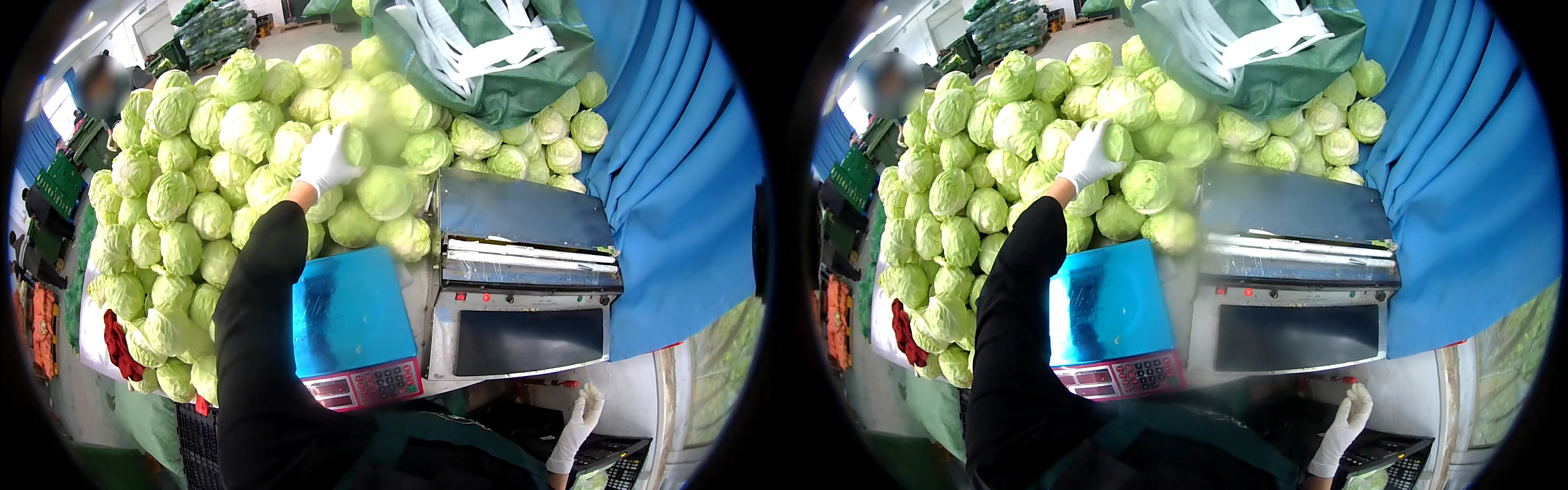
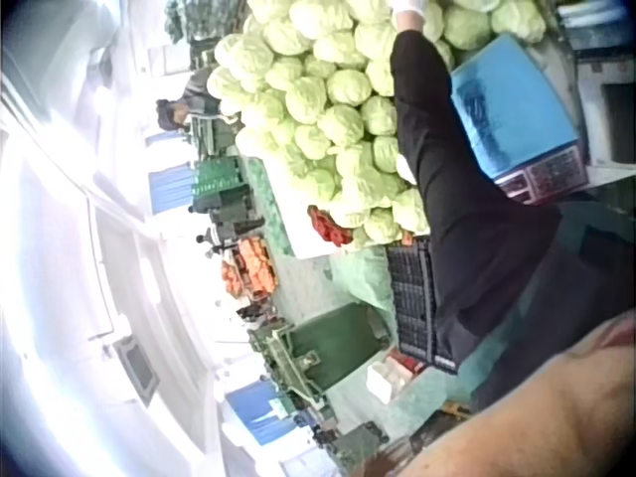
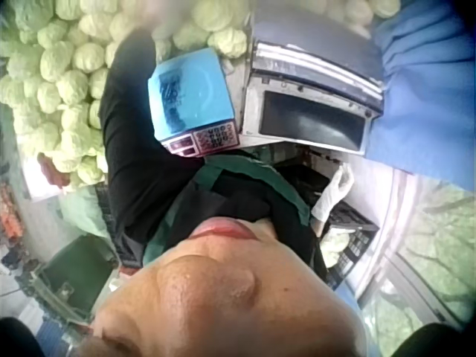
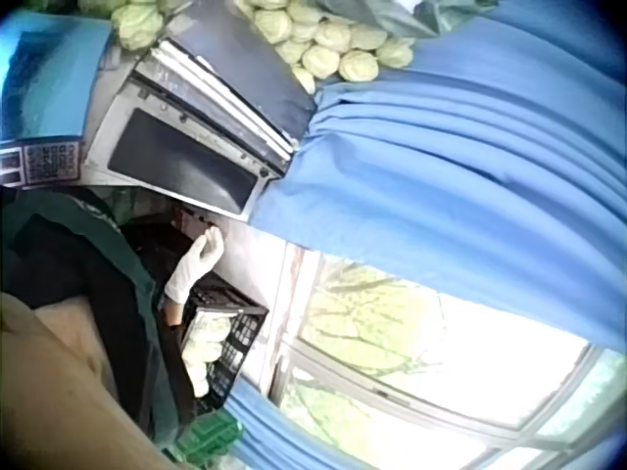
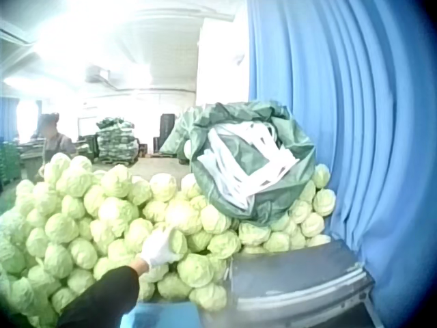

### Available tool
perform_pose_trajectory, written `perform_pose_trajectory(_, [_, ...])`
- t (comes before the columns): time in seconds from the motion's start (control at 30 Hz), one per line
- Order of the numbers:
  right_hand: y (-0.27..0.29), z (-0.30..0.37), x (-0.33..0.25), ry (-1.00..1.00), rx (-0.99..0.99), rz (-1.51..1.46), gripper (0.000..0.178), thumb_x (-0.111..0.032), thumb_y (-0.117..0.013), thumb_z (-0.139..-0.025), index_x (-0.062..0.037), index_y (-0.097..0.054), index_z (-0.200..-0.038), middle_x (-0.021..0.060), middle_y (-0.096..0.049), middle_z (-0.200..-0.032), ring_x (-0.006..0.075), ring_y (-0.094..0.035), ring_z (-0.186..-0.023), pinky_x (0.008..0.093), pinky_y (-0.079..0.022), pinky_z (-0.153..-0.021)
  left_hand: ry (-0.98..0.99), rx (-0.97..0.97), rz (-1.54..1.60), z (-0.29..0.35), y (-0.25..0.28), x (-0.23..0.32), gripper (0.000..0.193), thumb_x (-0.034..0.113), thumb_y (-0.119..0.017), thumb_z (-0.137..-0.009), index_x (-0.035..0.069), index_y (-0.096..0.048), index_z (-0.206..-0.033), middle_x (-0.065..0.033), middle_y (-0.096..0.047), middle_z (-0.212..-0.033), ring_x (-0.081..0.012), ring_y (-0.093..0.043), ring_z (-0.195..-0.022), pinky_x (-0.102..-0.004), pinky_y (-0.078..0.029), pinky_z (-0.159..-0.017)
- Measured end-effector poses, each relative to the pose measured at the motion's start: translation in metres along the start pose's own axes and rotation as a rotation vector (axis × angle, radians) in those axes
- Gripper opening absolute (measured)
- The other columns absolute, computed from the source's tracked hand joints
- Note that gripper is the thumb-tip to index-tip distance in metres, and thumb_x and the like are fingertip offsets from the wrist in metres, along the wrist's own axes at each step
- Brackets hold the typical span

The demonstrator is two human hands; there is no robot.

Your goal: The person weighs cabbages on a digital scale, slides them into mesh netting, seals the netting with plastic wrap using a heat-sealing machine, and places the packaged cabbages into a plastic crate.

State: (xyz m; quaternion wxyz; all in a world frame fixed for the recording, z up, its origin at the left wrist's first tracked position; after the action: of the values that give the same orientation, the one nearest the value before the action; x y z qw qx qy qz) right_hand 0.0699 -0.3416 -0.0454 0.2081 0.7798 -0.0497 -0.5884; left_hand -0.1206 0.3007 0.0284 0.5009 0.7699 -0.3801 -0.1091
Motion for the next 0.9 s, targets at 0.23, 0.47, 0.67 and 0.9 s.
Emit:
perform_pose_trajectory(0.23, [-0.031,-0.037,-0.008,-0.035,-0.118,-0.073,0.027,-0.004,-0.050,-0.095,-0.0005,-0.053,-0.122,0.0088,-0.058,-0.119,0.0155,-0.056,-0.105,0.0283,-0.043,-0.093,0.014,0.224,0.203,-0.001,0.034,0.010,0.083,0.039,-0.077,-0.062,0.006,-0.046,-0.131,-0.0215,-0.054,-0.120,-0.0359,-0.054,-0.111,-0.0410,-0.045,-0.094])
perform_pose_trajectory(0.47, [-0.083,-0.073,-0.022,-0.078,-0.375,-0.302,0.031,0.003,-0.048,-0.092,-0.0017,-0.053,-0.122,0.0084,-0.058,-0.117,0.0148,-0.057,-0.102,0.0282,-0.043,-0.093,0.257,0.260,0.776,0.061,0.082,0.040,0.083,0.029,-0.083,-0.067,0.001,-0.043,-0.134,-0.0180,-0.054,-0.124,-0.0239,-0.051,-0.118,-0.0345,-0.042,-0.100])
perform_pose_trajectory(0.67, [-0.126,-0.095,-0.018,-0.012,-0.567,-0.420,0.025,0.002,-0.049,-0.093,-0.0020,-0.055,-0.117,0.0077,-0.061,-0.115,0.0140,-0.060,-0.098,0.0264,-0.046,-0.087,0.471,0.207,0.806,0.198,0.087,0.059,0.083,0.023,-0.080,-0.069,0.002,-0.038,-0.137,-0.0151,-0.049,-0.129,-0.0234,-0.048,-0.121,-0.0361,-0.039,-0.104])
perform_pose_trajectory(0.9, [-0.183,-0.103,-0.051,0.104,-0.720,-0.496,0.021,0.006,-0.053,-0.091,0.0003,-0.058,-0.109,0.0084,-0.064,-0.108,0.0146,-0.063,-0.095,0.0258,-0.049,-0.086,0.386,0.191,0.256,0.285,0.077,0.090,0.097,0.025,-0.085,-0.062,0.001,-0.034,-0.140,-0.0204,-0.042,-0.138,-0.0345,-0.043,-0.128,-0.0397,-0.036,-0.107])
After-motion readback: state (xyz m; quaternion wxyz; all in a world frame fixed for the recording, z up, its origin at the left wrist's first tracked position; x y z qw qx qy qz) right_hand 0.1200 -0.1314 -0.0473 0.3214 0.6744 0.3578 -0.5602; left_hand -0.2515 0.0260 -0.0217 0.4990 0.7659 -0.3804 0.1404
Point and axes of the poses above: each hand's wrist, its own z-axis away from the middle knuckle, its own y-axis out of the back of the hand, x = y × z, the point moved 3 cm from there along -z, towards the middle knuckle
